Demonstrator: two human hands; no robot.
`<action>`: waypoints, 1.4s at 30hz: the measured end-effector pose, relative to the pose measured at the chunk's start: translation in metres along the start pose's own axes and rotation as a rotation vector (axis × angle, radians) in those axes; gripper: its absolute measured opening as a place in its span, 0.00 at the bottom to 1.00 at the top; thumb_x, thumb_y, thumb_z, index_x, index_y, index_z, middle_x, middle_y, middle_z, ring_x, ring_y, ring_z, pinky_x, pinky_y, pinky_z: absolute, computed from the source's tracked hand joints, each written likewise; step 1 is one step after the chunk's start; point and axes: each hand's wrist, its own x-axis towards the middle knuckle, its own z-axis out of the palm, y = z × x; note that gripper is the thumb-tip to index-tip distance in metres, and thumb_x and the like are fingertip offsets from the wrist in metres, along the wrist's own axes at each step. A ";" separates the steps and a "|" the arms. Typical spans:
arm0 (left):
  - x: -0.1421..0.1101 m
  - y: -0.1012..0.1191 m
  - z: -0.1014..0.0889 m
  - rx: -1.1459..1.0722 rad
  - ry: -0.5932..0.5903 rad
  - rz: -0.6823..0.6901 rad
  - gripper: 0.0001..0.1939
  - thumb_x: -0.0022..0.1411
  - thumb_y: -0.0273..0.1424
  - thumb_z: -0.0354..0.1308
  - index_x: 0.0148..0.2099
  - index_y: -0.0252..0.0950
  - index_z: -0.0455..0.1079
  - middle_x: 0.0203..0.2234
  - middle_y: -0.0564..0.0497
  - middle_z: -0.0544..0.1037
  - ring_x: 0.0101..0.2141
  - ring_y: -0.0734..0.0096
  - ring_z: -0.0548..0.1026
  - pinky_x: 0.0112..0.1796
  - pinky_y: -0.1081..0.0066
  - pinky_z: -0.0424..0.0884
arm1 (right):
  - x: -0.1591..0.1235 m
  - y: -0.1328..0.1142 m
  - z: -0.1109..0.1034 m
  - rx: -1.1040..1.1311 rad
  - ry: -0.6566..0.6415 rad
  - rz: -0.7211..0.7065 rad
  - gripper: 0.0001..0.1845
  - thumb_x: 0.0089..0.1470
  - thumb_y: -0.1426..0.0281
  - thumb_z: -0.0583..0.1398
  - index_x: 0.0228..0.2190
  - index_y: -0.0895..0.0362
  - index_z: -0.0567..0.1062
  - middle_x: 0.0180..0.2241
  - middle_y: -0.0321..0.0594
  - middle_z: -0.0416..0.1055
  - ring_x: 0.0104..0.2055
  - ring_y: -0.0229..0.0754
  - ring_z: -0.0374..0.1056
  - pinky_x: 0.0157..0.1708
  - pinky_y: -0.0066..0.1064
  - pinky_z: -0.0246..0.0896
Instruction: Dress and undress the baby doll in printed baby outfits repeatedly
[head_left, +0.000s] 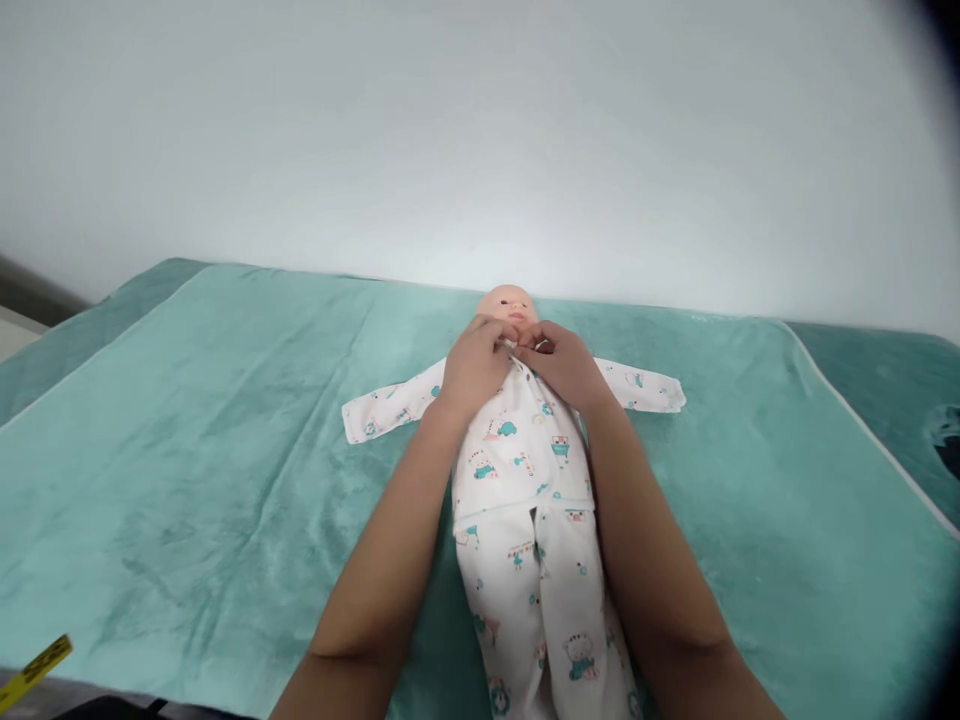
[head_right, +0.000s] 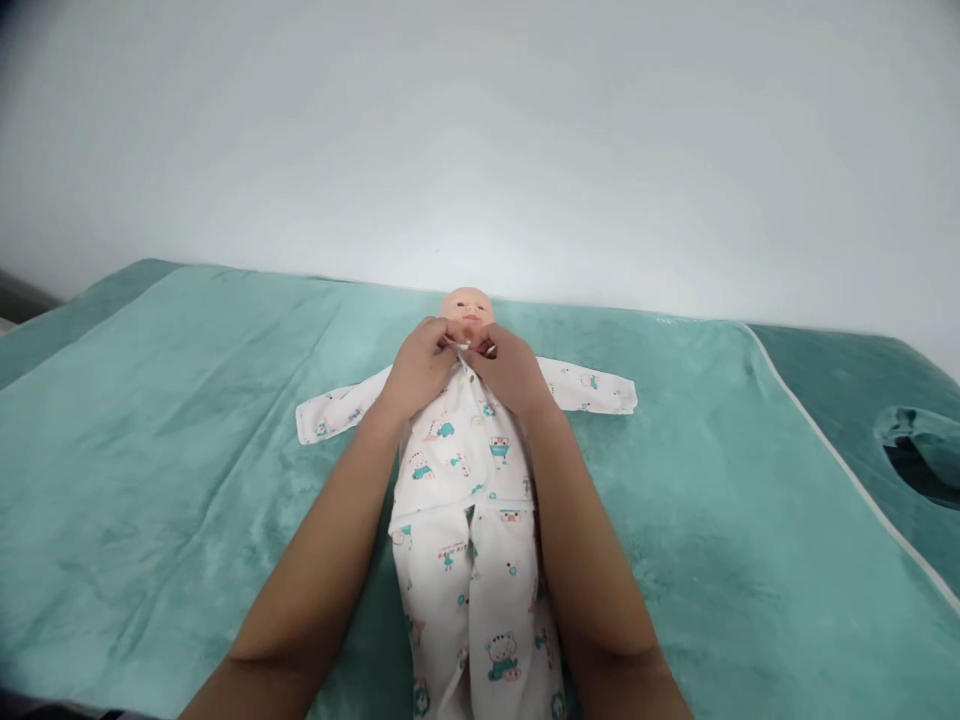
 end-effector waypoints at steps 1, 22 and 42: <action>-0.002 0.000 0.000 -0.036 0.017 -0.003 0.11 0.59 0.19 0.50 0.35 0.38 0.71 0.38 0.49 0.74 0.38 0.66 0.73 0.41 0.64 0.68 | -0.006 -0.003 0.001 -0.085 0.015 0.002 0.08 0.53 0.63 0.61 0.30 0.54 0.70 0.30 0.34 0.70 0.31 0.39 0.63 0.34 0.32 0.56; -0.064 -0.007 -0.002 -0.158 0.024 0.120 0.06 0.65 0.32 0.60 0.44 0.42 0.76 0.49 0.48 0.72 0.51 0.63 0.72 0.52 0.62 0.69 | -0.052 -0.023 0.000 -0.590 0.005 0.058 0.07 0.56 0.69 0.53 0.25 0.54 0.64 0.24 0.38 0.68 0.27 0.41 0.60 0.27 0.32 0.43; -0.038 0.047 -0.018 -0.208 -0.204 -0.126 0.08 0.62 0.31 0.57 0.31 0.37 0.74 0.26 0.53 0.75 0.28 0.72 0.68 0.30 0.70 0.61 | -0.037 0.010 -0.020 0.615 -0.239 0.208 0.12 0.49 0.62 0.63 0.22 0.55 0.70 0.16 0.33 0.67 0.18 0.34 0.61 0.18 0.25 0.50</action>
